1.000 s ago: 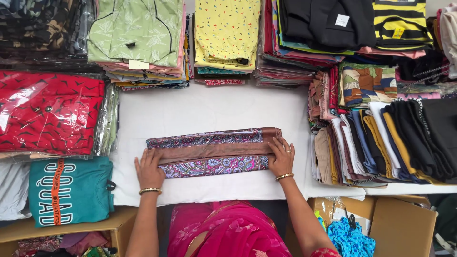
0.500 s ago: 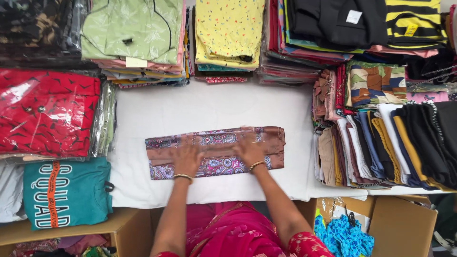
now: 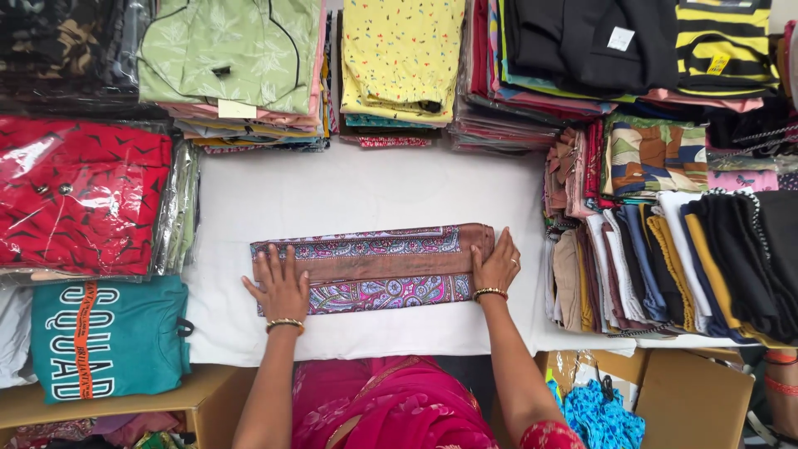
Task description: The person folds several patterned scarves on a white table surface. They unfold each scarf, align the edges, and fold them into smaller rectangles before placing them on a stack to the right. The person handles a purple paisley scarf, a brown floral scarf, and a green and yellow patterned scarf.
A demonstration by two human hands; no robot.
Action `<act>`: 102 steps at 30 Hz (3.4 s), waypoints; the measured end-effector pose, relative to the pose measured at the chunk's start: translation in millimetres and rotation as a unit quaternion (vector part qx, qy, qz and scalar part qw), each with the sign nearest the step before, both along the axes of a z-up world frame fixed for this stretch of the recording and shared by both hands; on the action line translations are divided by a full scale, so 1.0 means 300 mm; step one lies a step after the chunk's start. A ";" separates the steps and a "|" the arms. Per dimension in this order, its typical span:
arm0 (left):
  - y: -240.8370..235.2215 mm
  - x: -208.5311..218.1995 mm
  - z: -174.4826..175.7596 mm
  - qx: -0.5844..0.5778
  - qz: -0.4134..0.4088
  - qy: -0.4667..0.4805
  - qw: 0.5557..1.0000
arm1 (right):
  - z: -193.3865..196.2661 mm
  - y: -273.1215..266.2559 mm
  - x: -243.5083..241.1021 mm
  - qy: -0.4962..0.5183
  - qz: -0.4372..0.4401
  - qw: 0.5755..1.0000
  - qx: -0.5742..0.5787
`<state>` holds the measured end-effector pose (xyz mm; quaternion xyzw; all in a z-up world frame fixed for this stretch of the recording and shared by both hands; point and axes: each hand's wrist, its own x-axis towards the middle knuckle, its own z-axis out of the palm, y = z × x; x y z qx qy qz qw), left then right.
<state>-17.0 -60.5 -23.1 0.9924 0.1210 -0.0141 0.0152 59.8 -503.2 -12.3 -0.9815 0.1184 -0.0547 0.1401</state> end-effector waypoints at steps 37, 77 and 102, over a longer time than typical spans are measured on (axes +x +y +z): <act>-0.402 0.141 -0.176 -0.758 0.181 -0.049 0.625 | 0.222 0.529 -0.097 0.070 0.347 0.925 0.141; 0.108 -0.014 -0.055 -0.646 0.278 -0.155 0.694 | 0.265 0.666 0.029 0.026 0.338 0.925 0.170; -0.377 -0.029 0.173 -0.551 0.033 0.028 0.833 | -0.057 0.403 -0.036 0.133 -0.034 0.844 0.519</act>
